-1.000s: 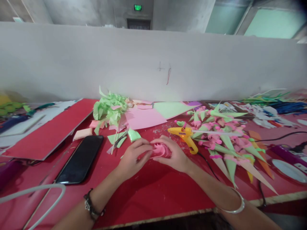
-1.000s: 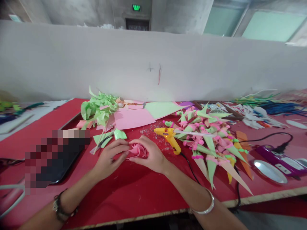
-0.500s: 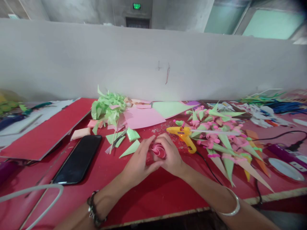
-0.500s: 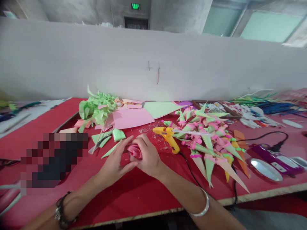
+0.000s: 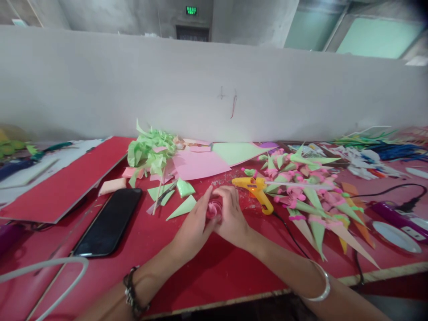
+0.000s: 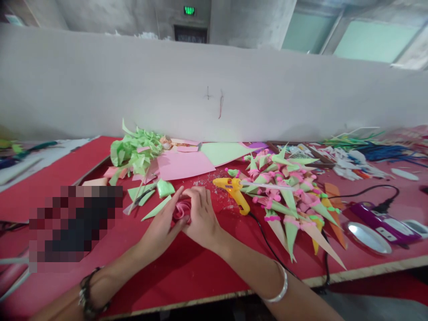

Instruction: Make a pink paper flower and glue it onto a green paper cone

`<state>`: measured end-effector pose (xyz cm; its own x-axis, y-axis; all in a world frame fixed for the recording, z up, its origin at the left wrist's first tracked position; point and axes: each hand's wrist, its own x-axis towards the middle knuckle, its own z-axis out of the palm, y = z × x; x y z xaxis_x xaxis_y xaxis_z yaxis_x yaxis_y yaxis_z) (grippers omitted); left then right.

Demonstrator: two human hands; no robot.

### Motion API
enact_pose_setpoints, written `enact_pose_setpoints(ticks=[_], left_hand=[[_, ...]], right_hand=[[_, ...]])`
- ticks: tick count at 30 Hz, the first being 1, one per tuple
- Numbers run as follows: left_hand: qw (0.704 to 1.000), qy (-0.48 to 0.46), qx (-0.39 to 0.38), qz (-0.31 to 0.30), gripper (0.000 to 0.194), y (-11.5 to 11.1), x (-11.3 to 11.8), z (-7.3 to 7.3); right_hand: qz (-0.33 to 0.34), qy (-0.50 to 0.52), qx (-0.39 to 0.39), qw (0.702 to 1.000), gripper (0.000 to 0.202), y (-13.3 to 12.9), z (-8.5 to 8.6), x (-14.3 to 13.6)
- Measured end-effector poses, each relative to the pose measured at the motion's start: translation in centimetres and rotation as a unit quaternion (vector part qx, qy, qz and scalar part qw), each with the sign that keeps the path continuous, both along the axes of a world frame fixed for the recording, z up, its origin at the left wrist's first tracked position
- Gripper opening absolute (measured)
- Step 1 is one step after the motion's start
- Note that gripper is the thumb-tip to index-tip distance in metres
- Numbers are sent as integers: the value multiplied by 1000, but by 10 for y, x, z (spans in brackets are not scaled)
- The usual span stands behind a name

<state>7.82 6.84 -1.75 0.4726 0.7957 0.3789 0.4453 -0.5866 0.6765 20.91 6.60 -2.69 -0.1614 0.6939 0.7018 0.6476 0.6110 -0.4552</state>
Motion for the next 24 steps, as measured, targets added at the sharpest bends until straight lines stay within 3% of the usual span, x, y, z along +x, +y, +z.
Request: enact_pose_setpoints(ticks=[3, 7, 12, 15, 19, 24], left_hand=[[1000, 19, -7, 10, 54, 5, -8, 4], [1000, 24, -5, 16, 53, 11, -16, 8], [999, -12, -12, -39, 49, 9, -15, 8], [998, -39, -3, -43, 47, 6, -14, 7], [996, -70, 31, -50, 45, 4, -16, 6], [997, -49, 43, -49, 44, 2, -15, 4]], right_hand=[[59, -18, -59, 996, 58, -3, 7, 3], [181, -8, -178, 967, 74, -6, 14, 10], [260, 153, -234, 924, 39, 2, 10, 14], [309, 235, -285, 876, 47, 4, 6, 12], [333, 303, -333, 829, 57, 2, 6, 8], [318, 307, -310, 842, 52, -1, 9, 6]])
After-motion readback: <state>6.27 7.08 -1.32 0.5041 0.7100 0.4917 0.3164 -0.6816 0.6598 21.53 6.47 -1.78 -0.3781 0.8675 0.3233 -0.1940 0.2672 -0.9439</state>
